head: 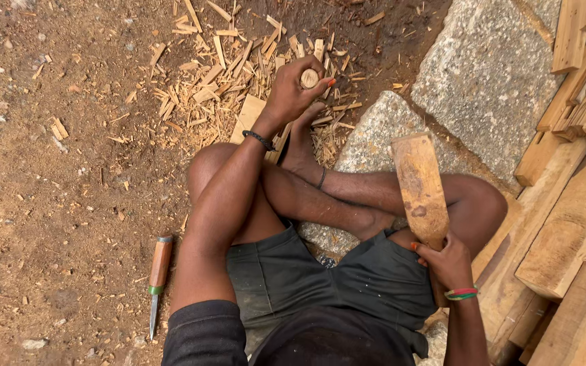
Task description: The person sits cross-legged on the ground and uses a wooden mallet to strike a chisel, carving a small wooden piece held between their feet. The person repeatedly strikes the chisel to shape the wood, occasionally adjusting the piece and the tool.
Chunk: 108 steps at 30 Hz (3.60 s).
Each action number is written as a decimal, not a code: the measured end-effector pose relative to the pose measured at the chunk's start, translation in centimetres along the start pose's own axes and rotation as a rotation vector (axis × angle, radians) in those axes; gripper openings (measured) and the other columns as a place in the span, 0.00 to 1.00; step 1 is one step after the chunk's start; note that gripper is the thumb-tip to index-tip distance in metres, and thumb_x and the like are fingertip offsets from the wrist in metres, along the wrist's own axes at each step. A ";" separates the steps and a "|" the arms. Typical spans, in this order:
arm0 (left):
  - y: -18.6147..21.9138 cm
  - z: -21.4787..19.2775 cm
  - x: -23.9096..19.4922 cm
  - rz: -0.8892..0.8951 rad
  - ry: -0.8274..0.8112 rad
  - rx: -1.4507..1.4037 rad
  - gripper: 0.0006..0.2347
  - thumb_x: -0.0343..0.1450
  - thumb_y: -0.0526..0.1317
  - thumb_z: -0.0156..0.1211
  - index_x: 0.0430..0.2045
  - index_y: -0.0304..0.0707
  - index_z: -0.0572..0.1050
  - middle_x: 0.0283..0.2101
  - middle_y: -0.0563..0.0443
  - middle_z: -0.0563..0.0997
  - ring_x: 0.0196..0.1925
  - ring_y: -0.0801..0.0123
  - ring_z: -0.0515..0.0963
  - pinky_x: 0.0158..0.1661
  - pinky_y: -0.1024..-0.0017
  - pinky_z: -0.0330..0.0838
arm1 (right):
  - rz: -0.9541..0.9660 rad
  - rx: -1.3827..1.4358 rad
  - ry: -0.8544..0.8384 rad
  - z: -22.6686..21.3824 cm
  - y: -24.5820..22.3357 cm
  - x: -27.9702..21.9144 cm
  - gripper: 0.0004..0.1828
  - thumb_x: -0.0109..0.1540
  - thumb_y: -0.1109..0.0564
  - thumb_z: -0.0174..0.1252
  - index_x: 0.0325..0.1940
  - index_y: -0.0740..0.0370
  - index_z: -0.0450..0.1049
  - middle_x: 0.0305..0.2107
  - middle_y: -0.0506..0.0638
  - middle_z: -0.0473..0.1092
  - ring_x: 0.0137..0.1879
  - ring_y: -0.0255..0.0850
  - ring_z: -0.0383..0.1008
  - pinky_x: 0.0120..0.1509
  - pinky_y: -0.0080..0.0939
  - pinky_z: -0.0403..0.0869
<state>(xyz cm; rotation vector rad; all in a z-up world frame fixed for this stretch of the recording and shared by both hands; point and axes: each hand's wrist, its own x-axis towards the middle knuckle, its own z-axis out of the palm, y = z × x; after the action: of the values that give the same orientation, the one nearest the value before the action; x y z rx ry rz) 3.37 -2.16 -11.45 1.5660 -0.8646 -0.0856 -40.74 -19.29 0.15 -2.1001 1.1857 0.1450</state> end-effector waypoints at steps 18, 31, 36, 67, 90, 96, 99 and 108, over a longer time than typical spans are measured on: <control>2.1 -1.0 -2.8 0.063 0.002 -0.106 0.09 0.72 0.39 0.72 0.28 0.39 0.76 0.33 0.52 0.82 0.39 0.72 0.82 0.45 0.69 0.79 | -0.024 -0.096 0.049 0.5 -0.6 -0.8 0.24 0.51 0.56 0.70 0.47 0.72 0.76 0.26 0.56 0.79 0.28 0.39 0.80 0.35 0.41 0.77; 1.3 0.8 0.1 -0.207 -0.151 -0.205 0.11 0.69 0.44 0.72 0.33 0.42 0.75 0.31 0.55 0.80 0.33 0.75 0.82 0.37 0.71 0.79 | -0.036 -0.256 0.039 0.6 -0.9 -0.3 0.24 0.51 0.54 0.71 0.45 0.72 0.78 0.24 0.58 0.79 0.30 0.40 0.81 0.38 0.42 0.77; 1.1 1.1 1.2 -0.218 -0.177 -0.097 0.13 0.69 0.47 0.72 0.37 0.41 0.75 0.35 0.52 0.82 0.37 0.70 0.84 0.42 0.68 0.80 | 0.007 -0.220 0.046 0.6 -1.4 -0.8 0.27 0.50 0.54 0.72 0.49 0.71 0.77 0.24 0.57 0.79 0.29 0.41 0.82 0.38 0.42 0.77; 4.7 -2.2 -0.5 -0.231 -0.845 -0.044 0.22 0.61 0.46 0.72 0.47 0.37 0.78 0.45 0.44 0.84 0.48 0.59 0.85 0.53 0.64 0.77 | 0.034 -0.251 0.085 0.8 -1.0 -3.1 0.27 0.50 0.52 0.70 0.50 0.68 0.78 0.26 0.57 0.80 0.31 0.42 0.82 0.39 0.44 0.77; 2.9 -1.1 -1.9 -0.060 -0.720 -0.106 0.15 0.67 0.48 0.72 0.39 0.40 0.79 0.38 0.47 0.85 0.44 0.63 0.86 0.51 0.61 0.80 | 0.006 -0.316 0.102 1.2 -1.9 -3.1 0.32 0.49 0.52 0.71 0.54 0.70 0.76 0.33 0.61 0.80 0.37 0.46 0.83 0.45 0.47 0.78; 3.2 -1.2 -1.9 0.003 -0.715 -0.095 0.14 0.65 0.45 0.74 0.39 0.39 0.79 0.36 0.48 0.85 0.41 0.63 0.85 0.47 0.59 0.79 | -0.037 -0.316 0.123 1.2 -1.8 -3.3 0.33 0.49 0.52 0.71 0.55 0.71 0.76 0.37 0.62 0.80 0.41 0.47 0.82 0.48 0.48 0.78; 3.2 -1.3 -2.0 0.000 -0.735 -0.143 0.12 0.65 0.42 0.73 0.36 0.38 0.79 0.36 0.48 0.85 0.42 0.63 0.85 0.48 0.60 0.79 | -0.072 -0.312 0.132 1.1 -1.7 -3.4 0.33 0.49 0.52 0.72 0.55 0.71 0.76 0.40 0.63 0.79 0.46 0.49 0.82 0.50 0.48 0.77; 3.5 -1.8 -1.7 -0.032 -0.731 -0.151 0.11 0.65 0.40 0.73 0.36 0.37 0.79 0.36 0.50 0.85 0.41 0.63 0.85 0.48 0.63 0.78 | -0.060 -0.323 0.129 1.2 -1.9 -3.3 0.31 0.49 0.51 0.72 0.53 0.70 0.77 0.40 0.63 0.79 0.46 0.51 0.82 0.50 0.49 0.77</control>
<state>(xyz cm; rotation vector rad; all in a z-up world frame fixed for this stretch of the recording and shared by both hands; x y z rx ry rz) 1.45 0.52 -8.66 1.4090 -1.3580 -0.7648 -40.89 -15.61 1.67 -2.4557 1.2390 0.1856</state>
